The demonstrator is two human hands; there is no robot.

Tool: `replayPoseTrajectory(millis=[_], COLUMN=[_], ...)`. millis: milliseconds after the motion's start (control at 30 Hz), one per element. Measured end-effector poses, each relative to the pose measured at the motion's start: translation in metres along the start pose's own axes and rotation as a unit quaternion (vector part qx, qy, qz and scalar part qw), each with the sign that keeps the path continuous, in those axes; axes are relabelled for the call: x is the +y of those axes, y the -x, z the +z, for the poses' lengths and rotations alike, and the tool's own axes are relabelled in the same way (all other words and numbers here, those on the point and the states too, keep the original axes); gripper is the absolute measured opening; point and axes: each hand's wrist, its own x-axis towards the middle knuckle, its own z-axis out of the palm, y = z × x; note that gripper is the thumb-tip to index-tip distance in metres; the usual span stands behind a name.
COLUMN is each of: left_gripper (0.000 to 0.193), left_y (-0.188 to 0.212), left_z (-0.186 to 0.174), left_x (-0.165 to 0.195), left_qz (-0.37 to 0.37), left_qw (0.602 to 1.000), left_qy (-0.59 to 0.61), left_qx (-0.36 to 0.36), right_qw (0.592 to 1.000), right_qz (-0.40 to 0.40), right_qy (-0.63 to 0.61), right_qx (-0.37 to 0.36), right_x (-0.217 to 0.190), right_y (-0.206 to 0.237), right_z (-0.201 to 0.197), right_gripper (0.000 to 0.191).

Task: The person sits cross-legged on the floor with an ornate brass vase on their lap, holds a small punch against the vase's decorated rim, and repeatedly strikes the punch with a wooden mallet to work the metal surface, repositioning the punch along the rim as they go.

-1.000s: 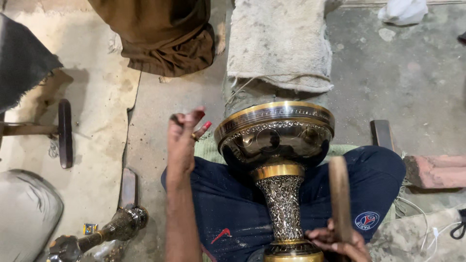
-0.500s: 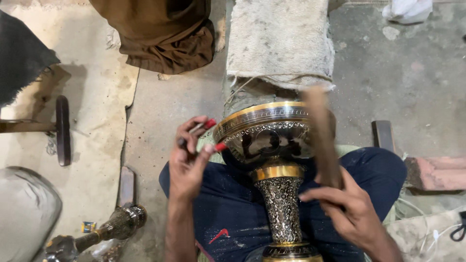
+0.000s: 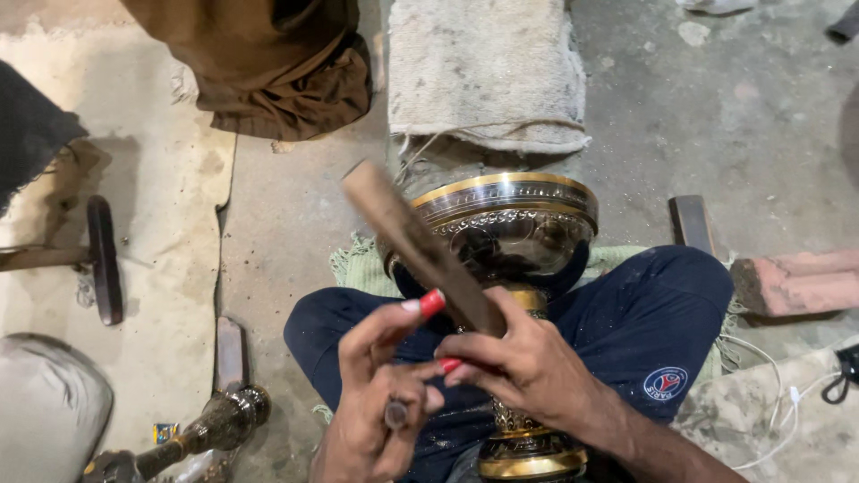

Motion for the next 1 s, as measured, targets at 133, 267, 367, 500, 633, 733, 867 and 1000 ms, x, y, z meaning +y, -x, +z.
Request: replayPoseTrajectory(millis=[133,267,367,500,633,733,867,1000], left_gripper=[0.011,0.016,0.018,0.014,0.009,0.010,0.034,0.033], left_y=[-0.001,0.005,0.006,0.022,0.012,0.008,-0.020,-0.042], left_z=[-0.003,-0.004,0.008,0.009,-0.009,-0.022,-0.039,-0.050], left_x=[0.007,0.019,0.003,-0.021,-0.070,-0.086,-0.109,-0.123], left_qz=[0.011,0.005,0.201,0.149,-0.046,-0.180,-0.208,-0.159], left_qw=[0.997,0.963,0.935,0.964,0.996,0.972,0.964,0.955], left_qy=[0.014,-0.193,-0.240,-0.167,0.065,0.027,-0.036,0.151], left_qx=[-0.075,-0.187,-0.166,-0.142,0.040,0.146,0.163,0.198], right_qw=[0.998,0.988,0.980,0.956,0.922,0.922,0.928,0.906], right_qz=[0.003,0.019,-0.008,0.086,0.150,0.177,0.210,0.205], right_qy=[-0.044,-0.127,-0.169,-0.253,-0.353,-0.335,-0.223,-0.279], right_qx=[-0.044,-0.084,-0.107,-0.119,0.047,0.079,0.213,0.243], right_x=[0.001,-0.001,0.001,0.012,0.038,0.075,0.123,0.155], right_y=[0.013,0.031,0.041,0.050,0.064,0.092,0.148,0.187], right_z=[0.003,0.007,0.011,0.014,0.014,-0.009,-0.033,-0.045], right_gripper=[0.023,0.026,0.022,0.026,0.080,0.102,0.056,0.040])
